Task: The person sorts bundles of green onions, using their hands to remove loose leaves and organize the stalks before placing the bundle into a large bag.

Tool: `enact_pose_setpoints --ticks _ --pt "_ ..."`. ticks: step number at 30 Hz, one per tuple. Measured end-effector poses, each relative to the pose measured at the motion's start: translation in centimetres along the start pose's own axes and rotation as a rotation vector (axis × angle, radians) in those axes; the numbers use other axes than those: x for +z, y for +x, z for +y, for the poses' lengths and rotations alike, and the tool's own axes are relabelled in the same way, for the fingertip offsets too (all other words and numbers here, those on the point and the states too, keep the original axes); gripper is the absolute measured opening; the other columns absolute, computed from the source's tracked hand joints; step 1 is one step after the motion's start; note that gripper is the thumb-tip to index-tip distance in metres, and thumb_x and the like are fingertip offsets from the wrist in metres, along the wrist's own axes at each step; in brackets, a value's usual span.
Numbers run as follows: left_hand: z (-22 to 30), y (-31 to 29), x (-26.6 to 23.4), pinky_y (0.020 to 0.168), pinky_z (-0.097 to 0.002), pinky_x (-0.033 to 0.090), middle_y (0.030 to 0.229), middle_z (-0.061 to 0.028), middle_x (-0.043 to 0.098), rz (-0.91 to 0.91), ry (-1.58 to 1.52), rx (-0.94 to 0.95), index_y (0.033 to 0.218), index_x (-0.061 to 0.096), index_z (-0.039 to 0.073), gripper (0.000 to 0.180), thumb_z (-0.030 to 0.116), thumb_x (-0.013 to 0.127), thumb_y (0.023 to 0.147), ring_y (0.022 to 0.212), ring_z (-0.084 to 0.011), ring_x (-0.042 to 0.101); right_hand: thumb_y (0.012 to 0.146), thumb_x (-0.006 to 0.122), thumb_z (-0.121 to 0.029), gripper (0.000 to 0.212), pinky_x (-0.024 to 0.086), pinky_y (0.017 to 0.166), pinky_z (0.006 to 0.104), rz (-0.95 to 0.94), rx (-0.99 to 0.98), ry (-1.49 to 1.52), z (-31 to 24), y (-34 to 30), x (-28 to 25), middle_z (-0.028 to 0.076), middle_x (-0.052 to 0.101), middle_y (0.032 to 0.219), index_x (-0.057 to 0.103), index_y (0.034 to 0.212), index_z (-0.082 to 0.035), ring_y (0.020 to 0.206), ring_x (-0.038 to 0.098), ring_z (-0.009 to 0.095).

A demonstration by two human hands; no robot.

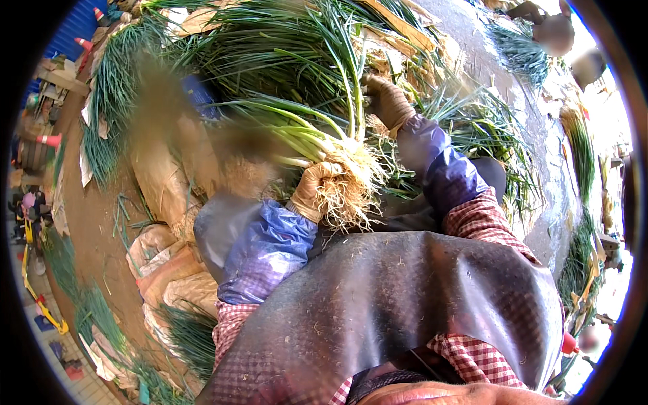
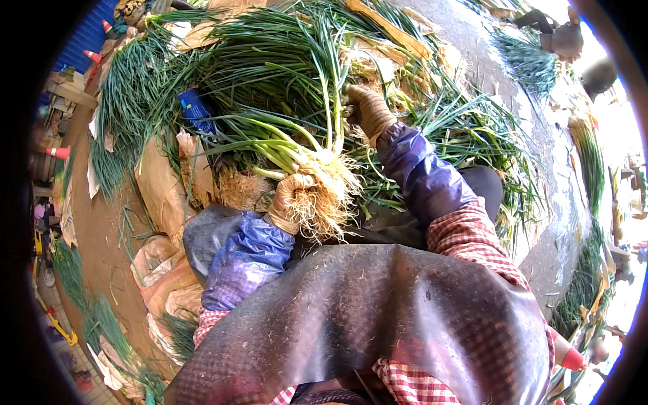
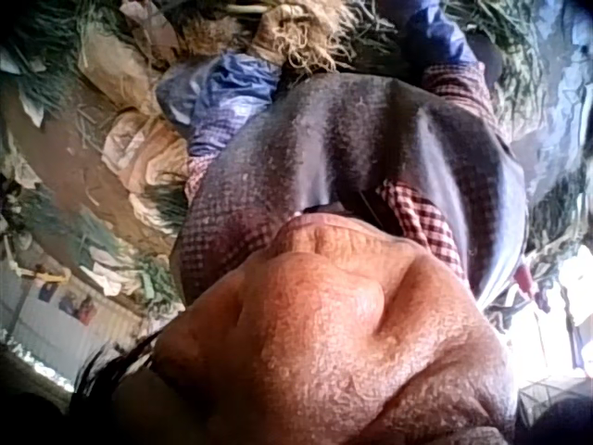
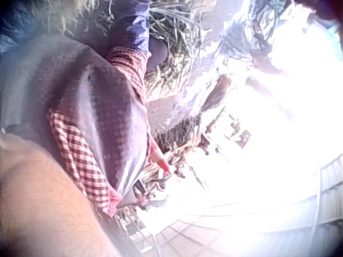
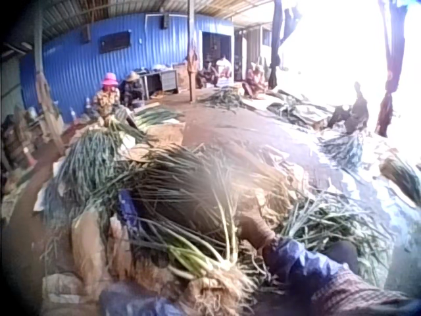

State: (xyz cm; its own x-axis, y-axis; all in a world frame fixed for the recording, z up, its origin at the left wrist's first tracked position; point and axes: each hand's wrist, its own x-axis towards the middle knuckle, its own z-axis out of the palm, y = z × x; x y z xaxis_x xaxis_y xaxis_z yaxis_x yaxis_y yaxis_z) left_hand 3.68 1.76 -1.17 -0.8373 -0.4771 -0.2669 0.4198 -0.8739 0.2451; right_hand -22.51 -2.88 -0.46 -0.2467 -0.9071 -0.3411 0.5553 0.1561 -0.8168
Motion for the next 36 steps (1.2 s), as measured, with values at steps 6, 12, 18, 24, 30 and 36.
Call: enact_pose_setpoints --ticks 6,12,18,24,30,36 --pt "-0.1 -0.5 1.2 0.086 -0.0348 0.053 0.094 -0.0114 0.063 0.024 0.082 0.012 0.102 0.059 -0.005 0.029 -0.001 0.051 0.074 0.087 -0.0234 0.062 0.084 0.066 -0.031 0.02 0.044 0.049 0.0274 0.112 -0.04 -0.243 -2.0 -0.9 2.7 0.001 0.059 0.067 0.063 0.086 -0.012 0.053 0.053 0.012" --pt "-0.2 -0.6 1.4 0.088 -0.0352 0.052 0.093 -0.0107 0.062 0.041 -0.022 0.028 0.101 0.059 -0.004 0.027 -0.001 0.051 0.075 0.087 -0.023 0.061 0.084 0.061 -0.007 0.011 0.049 0.055 0.0289 0.019 -0.264 0.116 -1.0 -1.9 1.0 0.008 0.064 0.075 0.063 0.09 0.002 0.06 0.059 0.017" --pt "0.4 -1.2 2.5 0.093 -0.0423 0.051 0.099 -0.0142 0.062 0.026 -0.099 0.083 0.105 0.057 -0.004 0.031 0.004 0.053 0.076 0.094 -0.0276 0.061 0.079 0.061 -0.001 0.009 0.044 0.051 0.0253 -0.305 -0.143 -0.287 -1.7 -5.3 0.9 0.005 0.057 0.069 0.061 0.088 0.001 0.054 0.053 0.012" --pt "0.7 -1.2 2.2 0.097 -0.0465 0.048 0.115 -0.0216 0.058 -0.096 -0.119 0.104 0.123 0.049 -0.006 0.051 0.009 0.052 0.074 0.105 -0.0332 0.06 0.076 0.063 -0.002 0.006 0.039 0.047 0.0206 -0.613 0.135 -0.514 -1.8 -7.2 0.6 0.0 0.057 0.063 0.062 0.082 -0.002 0.052 0.051 0.006" --pt "1.1 -0.9 1.0 0.099 -0.0489 0.047 0.121 -0.0233 0.055 -0.086 -0.058 0.173 0.127 0.045 -0.006 0.055 0.011 0.052 0.074 0.11 -0.0347 0.057 0.076 0.071 -0.006 0.008 0.045 0.045 0.0244 -0.886 0.093 -1.072 5.0 -7.9 -1.6 0.004 0.065 0.062 0.068 0.074 0.0 0.054 0.06 0.008" --pt "0.9 -0.9 -0.9 0.098 -0.0485 0.047 0.125 -0.0241 0.052 -0.143 -0.099 0.158 0.131 0.041 -0.005 0.061 0.033 0.052 0.086 0.112 -0.0349 0.056 0.078 0.067 -0.006 0.006 0.043 0.046 0.028 -1.085 -0.208 -1.145 5.8 -9.4 0.2 0.005 0.063 0.061 0.066 0.073 -0.001 0.054 0.057 0.011"
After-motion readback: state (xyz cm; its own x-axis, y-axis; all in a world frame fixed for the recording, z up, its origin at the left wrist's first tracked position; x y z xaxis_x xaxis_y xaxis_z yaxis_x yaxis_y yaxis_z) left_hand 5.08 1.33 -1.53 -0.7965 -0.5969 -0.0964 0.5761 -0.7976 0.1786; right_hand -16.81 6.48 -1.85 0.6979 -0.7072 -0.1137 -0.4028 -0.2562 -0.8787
